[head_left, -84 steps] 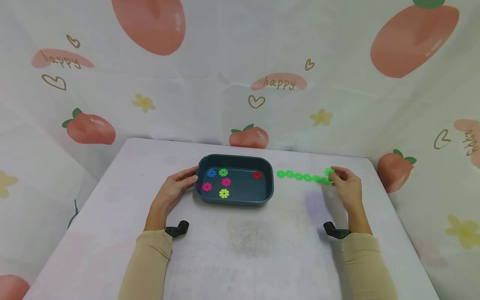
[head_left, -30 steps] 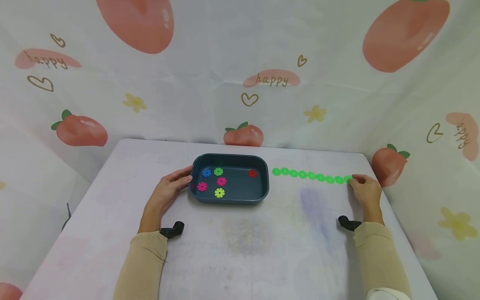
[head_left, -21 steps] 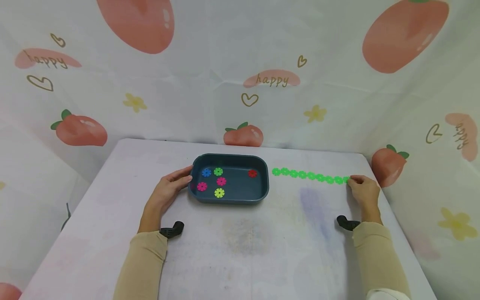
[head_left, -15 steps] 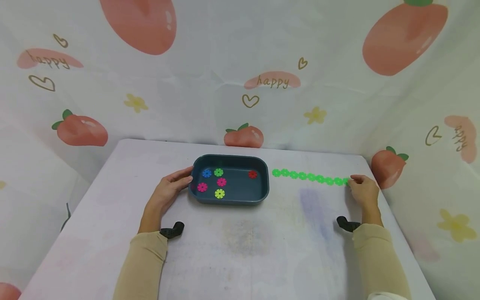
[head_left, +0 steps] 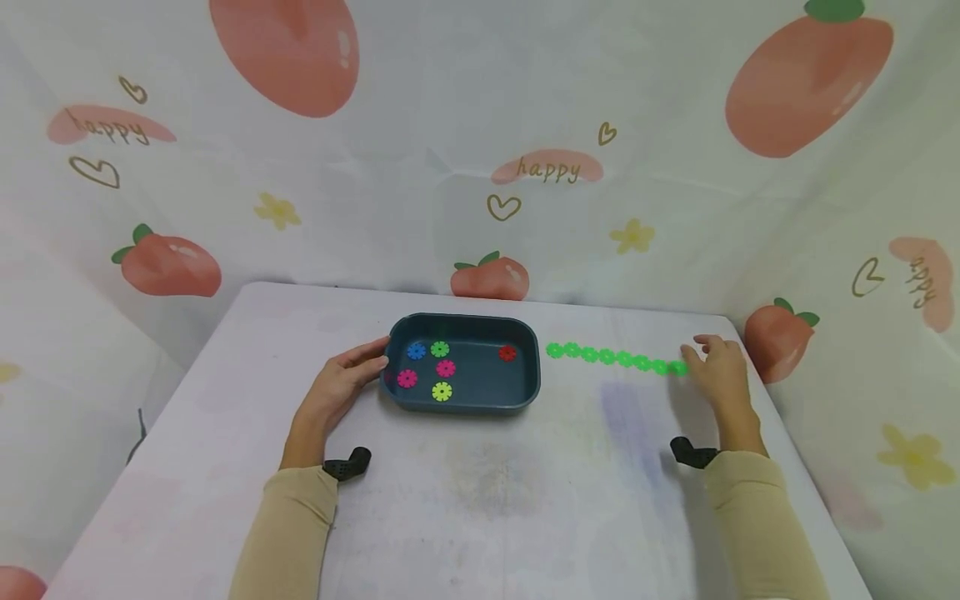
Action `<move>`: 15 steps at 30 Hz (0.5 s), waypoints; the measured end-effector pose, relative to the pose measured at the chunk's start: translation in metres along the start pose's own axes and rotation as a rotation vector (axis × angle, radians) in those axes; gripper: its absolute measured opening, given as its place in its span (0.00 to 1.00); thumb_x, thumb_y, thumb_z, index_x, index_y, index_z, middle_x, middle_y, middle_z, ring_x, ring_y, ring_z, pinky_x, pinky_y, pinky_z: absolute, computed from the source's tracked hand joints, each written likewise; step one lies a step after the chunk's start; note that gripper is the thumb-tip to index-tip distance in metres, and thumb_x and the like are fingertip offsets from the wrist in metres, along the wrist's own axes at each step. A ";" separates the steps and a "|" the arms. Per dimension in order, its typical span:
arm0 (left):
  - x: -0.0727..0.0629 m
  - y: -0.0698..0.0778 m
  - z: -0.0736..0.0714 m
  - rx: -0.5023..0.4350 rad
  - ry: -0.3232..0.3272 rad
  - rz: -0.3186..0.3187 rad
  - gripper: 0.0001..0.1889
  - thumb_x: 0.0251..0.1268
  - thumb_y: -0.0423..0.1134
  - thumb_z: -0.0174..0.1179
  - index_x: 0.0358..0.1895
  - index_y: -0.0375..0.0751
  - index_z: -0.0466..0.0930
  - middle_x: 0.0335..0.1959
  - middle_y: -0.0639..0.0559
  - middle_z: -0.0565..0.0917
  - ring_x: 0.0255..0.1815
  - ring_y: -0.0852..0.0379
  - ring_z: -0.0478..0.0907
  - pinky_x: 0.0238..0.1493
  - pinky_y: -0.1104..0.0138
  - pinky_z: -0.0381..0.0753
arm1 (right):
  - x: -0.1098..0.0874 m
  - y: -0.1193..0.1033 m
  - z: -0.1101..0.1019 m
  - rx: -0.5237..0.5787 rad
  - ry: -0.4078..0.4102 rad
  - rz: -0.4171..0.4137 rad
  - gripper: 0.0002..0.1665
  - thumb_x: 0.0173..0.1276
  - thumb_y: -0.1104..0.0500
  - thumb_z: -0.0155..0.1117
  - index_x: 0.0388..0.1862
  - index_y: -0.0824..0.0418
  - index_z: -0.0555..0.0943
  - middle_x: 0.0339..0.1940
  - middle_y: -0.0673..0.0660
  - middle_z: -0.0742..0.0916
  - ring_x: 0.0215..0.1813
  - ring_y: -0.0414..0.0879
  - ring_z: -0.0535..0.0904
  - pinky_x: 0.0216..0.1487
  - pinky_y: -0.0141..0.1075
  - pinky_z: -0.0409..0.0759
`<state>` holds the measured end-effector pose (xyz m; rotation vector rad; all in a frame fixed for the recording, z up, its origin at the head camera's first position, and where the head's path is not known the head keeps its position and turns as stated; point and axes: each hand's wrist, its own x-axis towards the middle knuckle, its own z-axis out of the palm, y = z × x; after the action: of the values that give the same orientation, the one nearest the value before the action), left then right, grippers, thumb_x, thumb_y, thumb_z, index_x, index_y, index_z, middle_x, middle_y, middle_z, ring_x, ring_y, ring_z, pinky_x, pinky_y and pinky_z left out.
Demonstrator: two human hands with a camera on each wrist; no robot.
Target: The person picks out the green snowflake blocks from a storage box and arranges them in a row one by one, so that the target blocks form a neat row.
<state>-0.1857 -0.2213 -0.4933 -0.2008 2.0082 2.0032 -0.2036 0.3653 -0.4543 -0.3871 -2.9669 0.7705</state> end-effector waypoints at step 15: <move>0.001 -0.003 0.000 0.009 0.004 0.007 0.33 0.68 0.50 0.67 0.74 0.50 0.71 0.75 0.52 0.71 0.72 0.62 0.69 0.65 0.77 0.73 | -0.007 -0.047 0.004 -0.076 0.012 -0.159 0.45 0.80 0.34 0.44 0.78 0.68 0.60 0.75 0.79 0.61 0.71 0.81 0.56 0.68 0.72 0.59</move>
<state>-0.1858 -0.2211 -0.4961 -0.1965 2.0222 1.9993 -0.2085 0.3217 -0.4351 -0.1550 -2.9769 0.6376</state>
